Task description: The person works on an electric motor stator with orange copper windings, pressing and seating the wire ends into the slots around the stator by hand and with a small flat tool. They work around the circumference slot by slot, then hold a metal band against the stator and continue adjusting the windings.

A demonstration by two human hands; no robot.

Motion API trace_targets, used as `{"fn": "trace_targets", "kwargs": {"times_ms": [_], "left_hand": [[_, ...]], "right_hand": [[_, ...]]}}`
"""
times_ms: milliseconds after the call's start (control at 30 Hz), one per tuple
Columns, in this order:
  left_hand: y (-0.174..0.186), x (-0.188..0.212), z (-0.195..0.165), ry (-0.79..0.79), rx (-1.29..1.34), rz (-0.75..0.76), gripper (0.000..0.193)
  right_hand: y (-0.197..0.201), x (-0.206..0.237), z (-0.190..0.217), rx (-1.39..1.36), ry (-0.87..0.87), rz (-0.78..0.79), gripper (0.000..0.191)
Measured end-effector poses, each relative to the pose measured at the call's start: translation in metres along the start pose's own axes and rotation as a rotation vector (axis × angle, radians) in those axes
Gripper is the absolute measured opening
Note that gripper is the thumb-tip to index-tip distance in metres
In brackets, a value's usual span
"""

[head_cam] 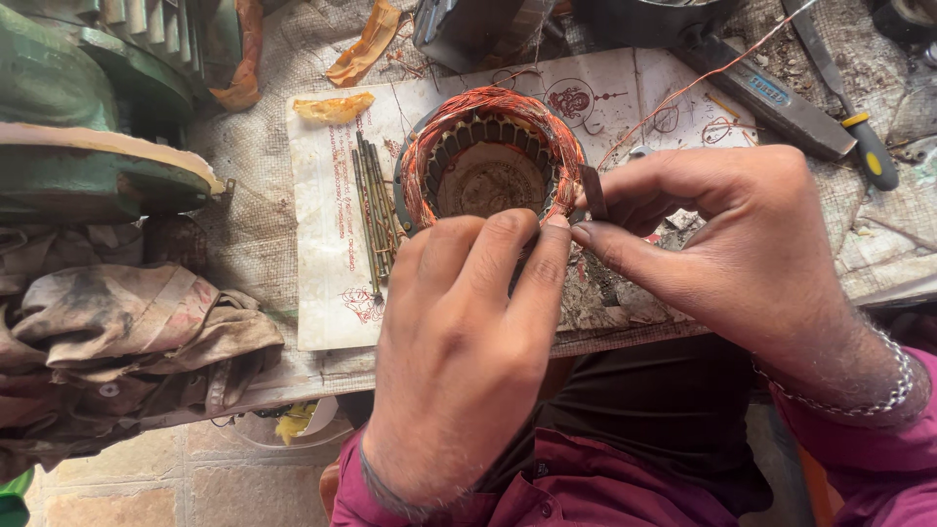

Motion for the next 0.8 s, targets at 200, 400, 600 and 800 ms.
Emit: {"fn": "trace_targets", "kwargs": {"times_ms": [200,400,600,800], "left_hand": [[-0.004,0.003,-0.011,0.048,-0.088,0.006,0.047],[-0.005,0.004,-0.013,0.035,-0.102,-0.008,0.038],[-0.01,-0.004,-0.01,0.027,-0.043,-0.079,0.022],[-0.017,-0.011,-0.008,-0.009,-0.008,-0.112,0.015]], "right_hand": [[0.003,0.0,0.006,0.019,0.039,-0.084,0.033],[0.004,-0.003,0.016,0.031,0.083,-0.115,0.031],[-0.002,0.001,0.012,0.173,0.242,-0.151,0.027],[-0.002,0.013,0.0,0.373,0.376,-0.199,0.019]]}}
Point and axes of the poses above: each hand's wrist, its own x-axis away from the middle knuckle, its own y-axis out of the back of the hand, z = x × y, the point moved 2 cm from there along -x, towards the middle knuckle, and after that the axes turned 9 degrees about y, right-handed, at the moved point
